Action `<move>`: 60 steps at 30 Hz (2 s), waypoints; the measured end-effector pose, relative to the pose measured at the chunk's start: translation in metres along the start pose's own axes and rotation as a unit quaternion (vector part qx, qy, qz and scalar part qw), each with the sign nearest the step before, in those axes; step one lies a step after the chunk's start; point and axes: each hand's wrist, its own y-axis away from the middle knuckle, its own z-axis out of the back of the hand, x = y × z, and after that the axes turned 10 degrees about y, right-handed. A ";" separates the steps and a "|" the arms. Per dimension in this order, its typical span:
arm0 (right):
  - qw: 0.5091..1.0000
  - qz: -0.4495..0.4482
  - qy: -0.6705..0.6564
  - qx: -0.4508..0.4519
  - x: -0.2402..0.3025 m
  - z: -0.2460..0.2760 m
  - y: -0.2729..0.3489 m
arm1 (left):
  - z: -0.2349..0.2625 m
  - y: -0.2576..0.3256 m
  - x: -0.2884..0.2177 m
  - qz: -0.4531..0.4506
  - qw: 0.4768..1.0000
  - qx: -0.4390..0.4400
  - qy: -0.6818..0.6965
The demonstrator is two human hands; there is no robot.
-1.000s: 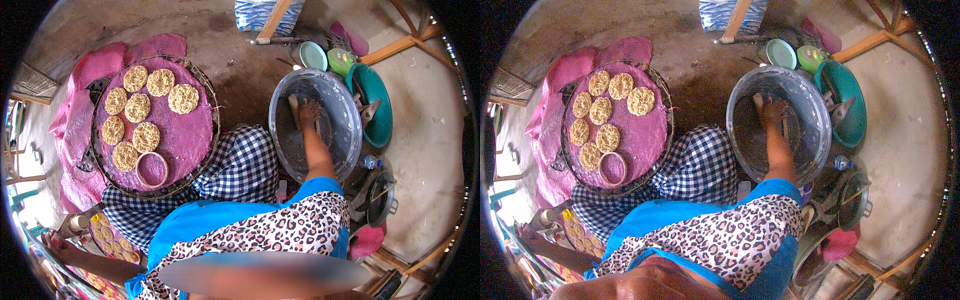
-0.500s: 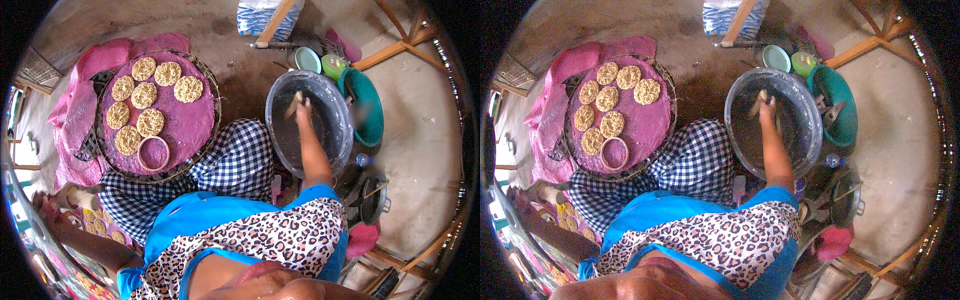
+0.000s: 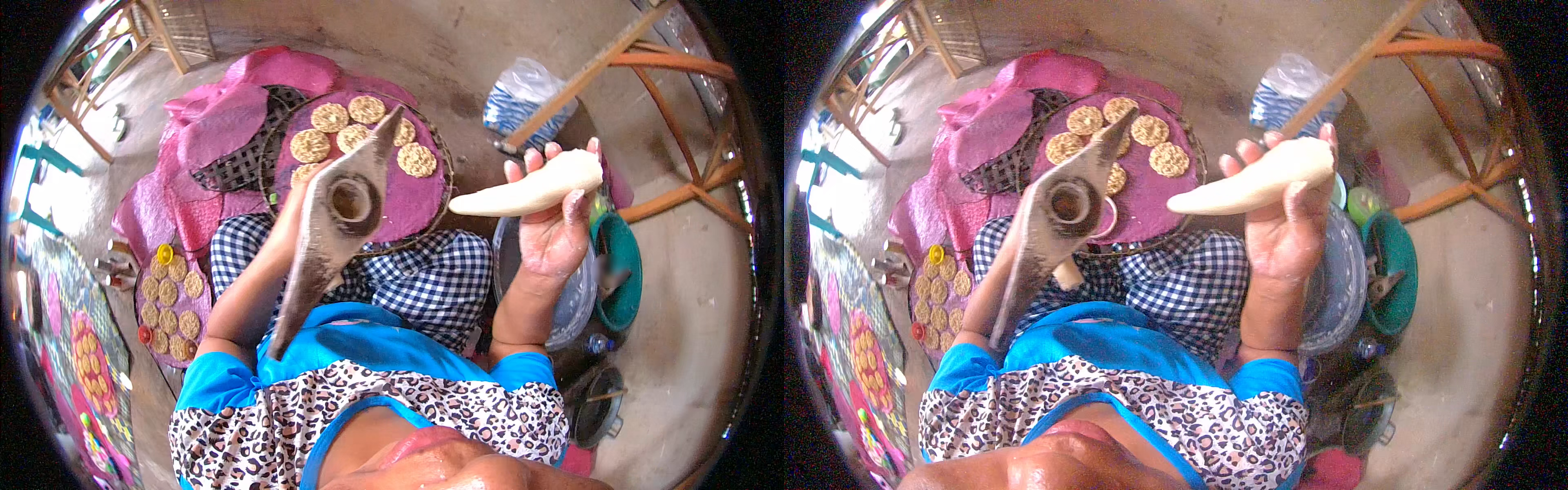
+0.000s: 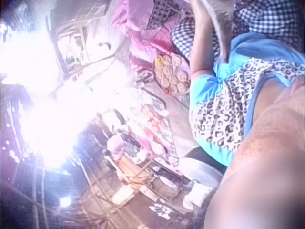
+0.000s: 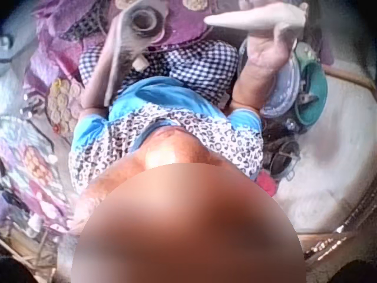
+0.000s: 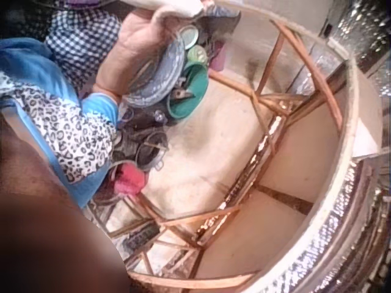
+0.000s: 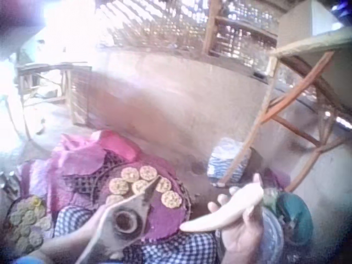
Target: The person sits on the floor and uses a manual noodle press to extrude dough into thin strands, placing the resulting noodle nests onto a woven tray. The person repeatedly scoops dough from a bowl, loads it into the press, and extrudes it, then arranges the finished noodles on the tray.
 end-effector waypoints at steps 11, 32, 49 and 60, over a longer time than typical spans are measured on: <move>0.989 -0.058 -0.041 0.128 -0.075 -0.099 0.005 | 0.008 0.011 0.026 -0.115 0.990 -0.041 0.069; 0.988 -0.089 -0.127 0.008 -0.108 -0.011 0.048 | -0.005 -0.009 0.036 -0.076 0.991 -0.001 -0.111; 0.727 -0.332 0.425 -0.425 -0.061 0.326 0.108 | 0.057 -0.014 0.030 -0.105 0.939 0.106 0.309; 0.932 -0.314 -0.005 0.179 -0.135 0.060 0.073 | -0.050 -0.040 0.006 -0.055 0.836 0.184 0.514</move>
